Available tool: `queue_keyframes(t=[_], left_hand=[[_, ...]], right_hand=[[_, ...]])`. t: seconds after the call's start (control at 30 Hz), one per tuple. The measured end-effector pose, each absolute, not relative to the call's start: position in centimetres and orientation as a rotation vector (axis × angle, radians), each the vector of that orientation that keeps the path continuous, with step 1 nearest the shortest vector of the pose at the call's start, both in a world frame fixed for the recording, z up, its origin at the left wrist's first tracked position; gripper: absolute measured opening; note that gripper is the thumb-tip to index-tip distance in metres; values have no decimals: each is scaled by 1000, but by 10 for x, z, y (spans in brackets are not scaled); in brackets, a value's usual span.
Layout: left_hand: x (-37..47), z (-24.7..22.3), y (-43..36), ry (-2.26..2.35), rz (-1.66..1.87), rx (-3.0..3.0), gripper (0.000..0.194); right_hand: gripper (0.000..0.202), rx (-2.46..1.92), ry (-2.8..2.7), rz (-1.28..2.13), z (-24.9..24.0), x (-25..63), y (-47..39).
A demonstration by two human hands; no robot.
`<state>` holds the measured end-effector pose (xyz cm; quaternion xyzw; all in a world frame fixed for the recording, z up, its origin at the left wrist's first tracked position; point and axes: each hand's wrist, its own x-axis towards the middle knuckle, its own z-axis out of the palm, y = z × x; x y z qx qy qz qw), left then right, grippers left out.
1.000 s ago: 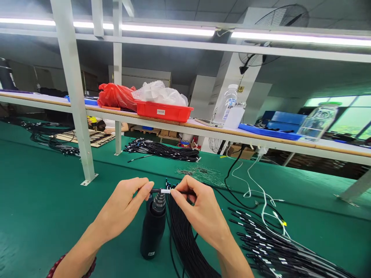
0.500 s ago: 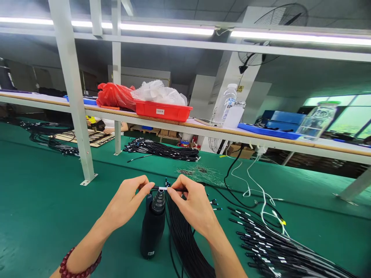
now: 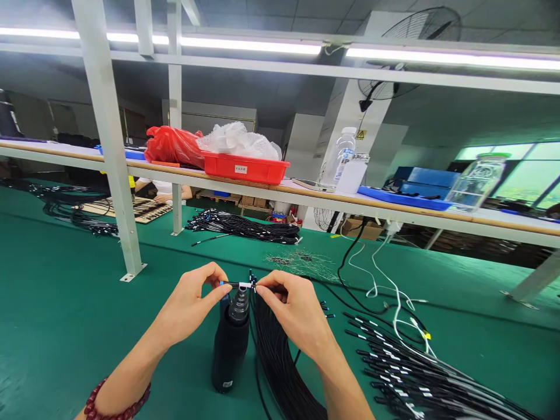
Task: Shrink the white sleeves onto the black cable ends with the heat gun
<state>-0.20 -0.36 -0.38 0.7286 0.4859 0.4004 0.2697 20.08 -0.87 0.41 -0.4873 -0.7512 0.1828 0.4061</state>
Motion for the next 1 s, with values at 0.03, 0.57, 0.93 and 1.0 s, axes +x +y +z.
queue_keyframes(t=[0.03, 0.57, 0.93, 1.0], left_hand=[[-2, -3, -4, 1304, 1083, 1957, 26], [1, -2, -4, 1348, 1041, 2038, 36], [-1, -6, -2, 1374, 1029, 2019, 48], [0, -8, -1, 1367, 1035, 2020, 49]], right_hand=[[17, -1210, -1889, 478, 4, 201, -10], [12, -1153, -1847, 519, 2, 202, -8], [18, -1180, -1885, 444, 4, 206, -11], [16, -1172, -1882, 452, 4, 206, -11]])
